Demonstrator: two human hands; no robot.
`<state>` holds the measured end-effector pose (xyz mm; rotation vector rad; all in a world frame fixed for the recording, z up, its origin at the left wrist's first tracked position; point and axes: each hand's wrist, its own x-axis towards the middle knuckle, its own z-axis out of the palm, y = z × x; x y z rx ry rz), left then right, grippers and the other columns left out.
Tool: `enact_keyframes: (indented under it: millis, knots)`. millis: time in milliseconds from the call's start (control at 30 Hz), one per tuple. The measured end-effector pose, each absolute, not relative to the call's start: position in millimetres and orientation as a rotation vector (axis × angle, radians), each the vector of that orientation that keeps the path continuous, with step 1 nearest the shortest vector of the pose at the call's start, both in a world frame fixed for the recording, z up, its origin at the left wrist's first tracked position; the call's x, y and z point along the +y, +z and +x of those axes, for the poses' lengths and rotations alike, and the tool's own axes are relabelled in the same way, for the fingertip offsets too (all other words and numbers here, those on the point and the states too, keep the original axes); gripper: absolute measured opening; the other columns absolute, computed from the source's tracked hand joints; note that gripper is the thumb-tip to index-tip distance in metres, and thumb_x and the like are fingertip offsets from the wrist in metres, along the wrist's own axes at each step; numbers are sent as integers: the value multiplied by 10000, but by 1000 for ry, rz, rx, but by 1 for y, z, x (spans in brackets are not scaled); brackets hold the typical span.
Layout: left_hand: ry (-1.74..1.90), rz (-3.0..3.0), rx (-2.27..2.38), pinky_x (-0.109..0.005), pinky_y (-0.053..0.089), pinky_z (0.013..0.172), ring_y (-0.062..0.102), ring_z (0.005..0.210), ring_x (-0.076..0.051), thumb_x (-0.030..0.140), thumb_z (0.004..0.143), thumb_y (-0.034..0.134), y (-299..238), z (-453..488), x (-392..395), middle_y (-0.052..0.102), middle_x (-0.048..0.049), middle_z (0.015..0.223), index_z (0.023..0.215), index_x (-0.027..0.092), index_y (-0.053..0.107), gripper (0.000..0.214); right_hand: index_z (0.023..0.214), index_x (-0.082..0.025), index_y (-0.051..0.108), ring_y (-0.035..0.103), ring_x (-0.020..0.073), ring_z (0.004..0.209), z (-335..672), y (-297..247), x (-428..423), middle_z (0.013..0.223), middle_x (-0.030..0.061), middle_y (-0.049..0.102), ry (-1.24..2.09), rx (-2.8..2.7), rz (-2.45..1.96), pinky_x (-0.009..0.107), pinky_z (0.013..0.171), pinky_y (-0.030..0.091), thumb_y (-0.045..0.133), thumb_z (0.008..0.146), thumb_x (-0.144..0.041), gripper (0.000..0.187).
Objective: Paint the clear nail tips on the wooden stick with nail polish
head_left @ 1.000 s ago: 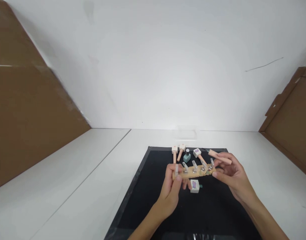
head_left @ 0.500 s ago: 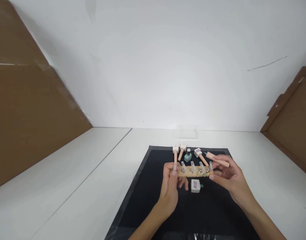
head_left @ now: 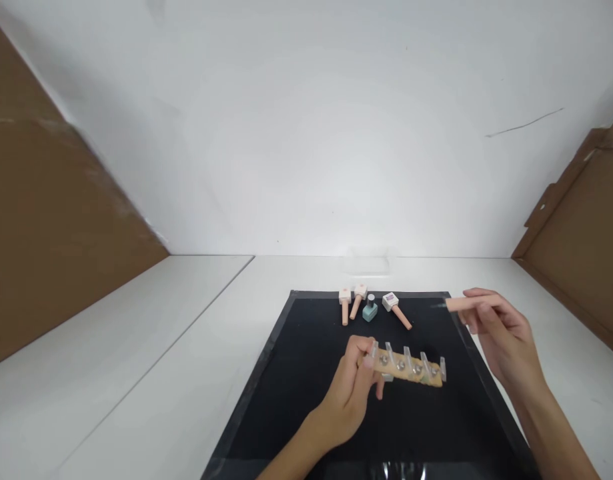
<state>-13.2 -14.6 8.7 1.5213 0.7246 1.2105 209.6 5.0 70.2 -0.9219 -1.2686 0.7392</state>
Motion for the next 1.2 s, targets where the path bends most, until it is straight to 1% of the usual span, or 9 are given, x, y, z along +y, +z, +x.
enact_keyframes:
  millis: [100, 233, 333, 467, 633, 933, 1033, 1133, 1200]
  knots:
    - [1065, 1839, 695, -256, 365, 559, 421, 533, -92, 345, 961, 220, 6, -13, -16, 412, 49, 669, 867, 209, 364, 219, 673, -206, 674, 488, 105, 490, 203, 70, -2, 725, 27, 635, 718, -1315, -823, 240, 468, 419, 624, 819, -427, 269]
    - [1010, 2131, 717, -260, 333, 556, 412, 562, -116, 290, 955, 220, 7, -13, -14, 425, 34, 675, 851, 219, 349, 180, 796, -228, 672, 492, 122, 507, 186, 72, -14, 664, 15, 601, 825, -1533, -732, 235, 444, 395, 542, 882, -408, 238]
    - [1002, 2208, 689, -252, 328, 537, 410, 541, -115, 244, 946, 224, 10, -12, -13, 429, 35, 678, 857, 224, 329, 139, 823, -235, 658, 516, 150, 573, 177, 74, -19, 660, 24, 608, 847, -1642, -727, 244, 465, 397, 516, 899, -394, 227]
    - [1008, 2259, 688, -250, 344, 547, 425, 548, -118, 190, 928, 238, 14, -12, -13, 461, 24, 703, 860, 223, 329, 119, 814, -227, 655, 522, 152, 608, 173, 72, -20, 661, 25, 614, 874, -1708, -711, 237, 471, 391, 520, 901, -379, 221]
    - [962, 2272, 722, -254, 353, 542, 438, 544, -123, 178, 907, 258, 16, -11, -13, 498, 3, 708, 836, 219, 351, 124, 828, -222, 656, 506, 142, 581, 174, 67, -19, 655, 16, 578, 880, -1732, -765, 235, 462, 386, 549, 890, -332, 165]
    - [934, 2293, 747, -249, 360, 535, 448, 532, -124, 144, 855, 293, 21, -11, -12, 524, -15, 720, 805, 216, 371, 117, 867, -246, 646, 492, 153, 578, 176, 65, -20, 678, 15, 563, 707, -1764, -804, 252, 470, 387, 583, 866, -307, 87]
    - [910, 2288, 773, -245, 350, 531, 429, 523, -122, 137, 838, 298, 21, -11, -12, 484, 3, 686, 760, 219, 365, 131, 847, -248, 652, 481, 146, 568, 176, 63, -20, 669, 8, 558, 691, -1699, -818, 249, 470, 374, 600, 853, -341, 107]
    - [897, 2285, 778, -241, 338, 524, 410, 512, -120, 135, 829, 298, 21, -12, -11, 442, 20, 663, 734, 222, 357, 142, 839, -261, 660, 475, 141, 553, 175, 63, -21, 625, -5, 557, 774, -1631, -770, 244, 467, 365, 592, 845, -412, 166]
    - [882, 2291, 774, -244, 348, 532, 423, 529, -124, 137, 825, 298, 21, -11, -10, 449, 13, 676, 733, 221, 361, 140, 827, -261, 672, 474, 140, 538, 174, 65, -20, 590, -12, 550, 827, -1630, -735, 240, 453, 356, 612, 823, -434, 183]
